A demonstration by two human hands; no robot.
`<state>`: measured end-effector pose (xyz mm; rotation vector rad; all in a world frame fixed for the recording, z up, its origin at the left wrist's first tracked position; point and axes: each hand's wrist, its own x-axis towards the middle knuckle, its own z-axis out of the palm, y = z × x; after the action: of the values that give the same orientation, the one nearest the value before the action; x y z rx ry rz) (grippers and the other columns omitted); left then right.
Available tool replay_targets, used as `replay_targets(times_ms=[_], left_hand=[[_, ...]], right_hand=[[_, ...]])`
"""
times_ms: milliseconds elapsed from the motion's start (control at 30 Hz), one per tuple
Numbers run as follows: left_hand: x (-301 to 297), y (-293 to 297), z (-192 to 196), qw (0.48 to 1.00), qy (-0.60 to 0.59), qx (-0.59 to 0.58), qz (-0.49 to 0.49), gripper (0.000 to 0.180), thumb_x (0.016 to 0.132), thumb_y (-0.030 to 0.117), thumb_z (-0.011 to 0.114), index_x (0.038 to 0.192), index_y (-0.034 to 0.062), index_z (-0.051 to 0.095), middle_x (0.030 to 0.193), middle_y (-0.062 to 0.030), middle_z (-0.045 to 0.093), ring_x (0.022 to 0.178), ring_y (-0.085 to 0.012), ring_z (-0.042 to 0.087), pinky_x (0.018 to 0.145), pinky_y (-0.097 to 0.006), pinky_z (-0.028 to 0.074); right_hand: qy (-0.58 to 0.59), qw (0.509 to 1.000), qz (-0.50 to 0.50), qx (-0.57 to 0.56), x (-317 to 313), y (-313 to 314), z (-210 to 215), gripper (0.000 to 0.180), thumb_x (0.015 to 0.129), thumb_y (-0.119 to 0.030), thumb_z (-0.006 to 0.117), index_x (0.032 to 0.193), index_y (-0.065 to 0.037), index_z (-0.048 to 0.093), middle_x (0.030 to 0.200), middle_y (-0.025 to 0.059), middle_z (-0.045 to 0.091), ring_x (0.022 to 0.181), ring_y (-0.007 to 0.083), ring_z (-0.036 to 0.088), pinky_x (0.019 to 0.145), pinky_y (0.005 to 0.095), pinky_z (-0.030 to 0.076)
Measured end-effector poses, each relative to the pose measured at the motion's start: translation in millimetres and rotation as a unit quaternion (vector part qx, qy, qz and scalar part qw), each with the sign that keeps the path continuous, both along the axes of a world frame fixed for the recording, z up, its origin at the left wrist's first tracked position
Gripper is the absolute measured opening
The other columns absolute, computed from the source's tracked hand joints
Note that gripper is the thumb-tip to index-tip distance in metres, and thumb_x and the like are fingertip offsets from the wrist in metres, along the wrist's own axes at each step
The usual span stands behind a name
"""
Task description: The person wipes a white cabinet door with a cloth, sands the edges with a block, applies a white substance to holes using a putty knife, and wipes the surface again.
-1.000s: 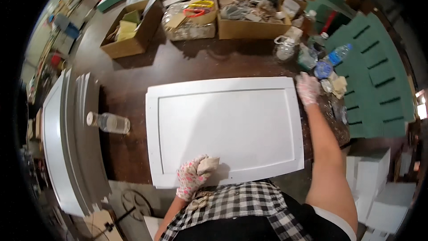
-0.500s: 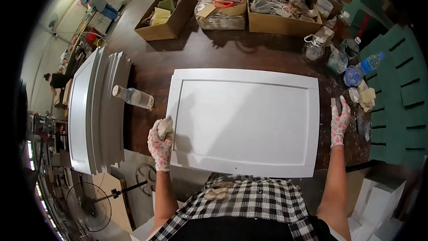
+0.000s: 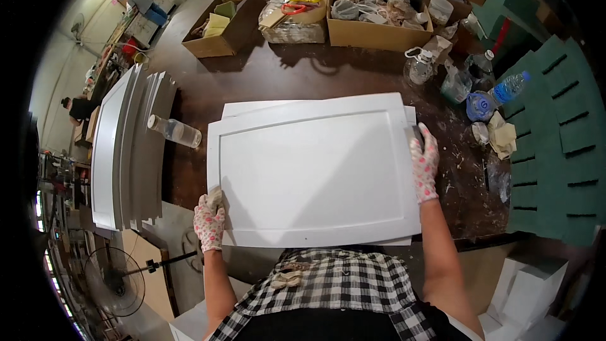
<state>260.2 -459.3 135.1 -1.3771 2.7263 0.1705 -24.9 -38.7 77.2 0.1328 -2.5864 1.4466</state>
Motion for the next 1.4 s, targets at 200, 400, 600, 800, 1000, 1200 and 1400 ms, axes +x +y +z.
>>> replay_targets(times_ms=[200,400,600,800,1000,1200,1400], left_hand=[[5.2,13.2,15.6,0.997,-0.074,0.011,-0.018,0.048,0.084,0.039,0.061,0.123,0.0121,0.055,0.112,-0.0155,0.059,0.095,-0.0333,0.062,0.082,-0.043,0.05],[-12.2,17.2,29.3,0.941,-0.233,0.164,-0.185,0.054,0.083,0.056,0.057,0.113,0.0117,0.061,0.091,-0.0161,0.068,0.088,-0.0292,0.066,0.079,-0.042,0.051],[-22.2,-73.2,-36.7,0.847,0.268,0.391,-0.24,0.031,0.079,0.02,0.066,0.105,0.0041,0.059,0.087,-0.0059,0.063,0.078,-0.0166,0.059,0.064,-0.028,0.049],[-127.7,-148.5,-30.1,0.855,0.295,0.053,-0.422,0.045,0.071,0.024,0.078,0.108,0.0048,0.06,0.105,-0.0152,0.065,0.096,-0.0348,0.061,0.087,-0.042,0.048],[-125.6,-141.4,-35.7,0.899,0.132,0.045,-0.416,0.048,0.073,0.035,0.077,0.104,0.0023,0.061,0.099,-0.0151,0.065,0.094,-0.0321,0.063,0.08,-0.041,0.051],[-109.7,-142.0,-41.1,0.909,0.156,0.17,-0.346,0.051,0.075,0.04,0.074,0.108,0.0035,0.06,0.1,-0.015,0.065,0.096,-0.0307,0.062,0.082,-0.04,0.05],[-112.9,-154.2,-71.0,0.894,0.224,0.292,-0.256,0.056,0.076,0.043,0.073,0.112,0.0035,0.058,0.099,-0.0166,0.067,0.092,-0.0305,0.065,0.08,-0.038,0.052]], right_hand=[[0.048,0.998,0.051,0.002,4.5,-40.4,31.5,0.041,0.088,-0.016,0.058,0.126,-0.002,0.054,0.119,0.0156,0.055,0.111,0.0293,0.053,0.097,0.0363,0.042],[0.01,0.999,0.024,-0.023,73.1,-28.1,14.0,0.039,0.089,-0.015,0.058,0.126,-0.003,0.054,0.117,0.0146,0.056,0.11,0.0266,0.054,0.097,0.0351,0.042],[0.096,0.991,0.057,0.066,161.2,-104.2,28.8,0.037,0.088,-0.01,0.058,0.125,-0.007,0.056,0.115,0.0122,0.059,0.109,0.0291,0.054,0.097,0.0378,0.044],[0.064,0.964,0.203,0.162,250.1,-204.7,44.8,0.046,0.083,-0.034,0.063,0.121,-0.009,0.06,0.117,0.0106,0.06,0.106,0.028,0.055,0.096,0.0416,0.043],[0.027,0.975,0.141,0.169,301.8,-207.4,47.0,0.045,0.079,-0.028,0.067,0.12,-0.01,0.061,0.117,0.0095,0.062,0.104,0.0306,0.056,0.095,0.0423,0.043],[-0.001,0.95,0.213,0.23,325.1,-233.4,46.4,0.053,0.08,-0.038,0.065,0.125,-0.013,0.059,0.117,0.0075,0.06,0.105,0.0267,0.053,0.092,0.0402,0.045],[-0.023,0.942,0.206,0.263,314.7,-282.6,32.5,0.05,0.084,-0.035,0.06,0.128,-0.011,0.055,0.121,0.0111,0.055,0.112,0.0284,0.049,0.097,0.0418,0.042]])
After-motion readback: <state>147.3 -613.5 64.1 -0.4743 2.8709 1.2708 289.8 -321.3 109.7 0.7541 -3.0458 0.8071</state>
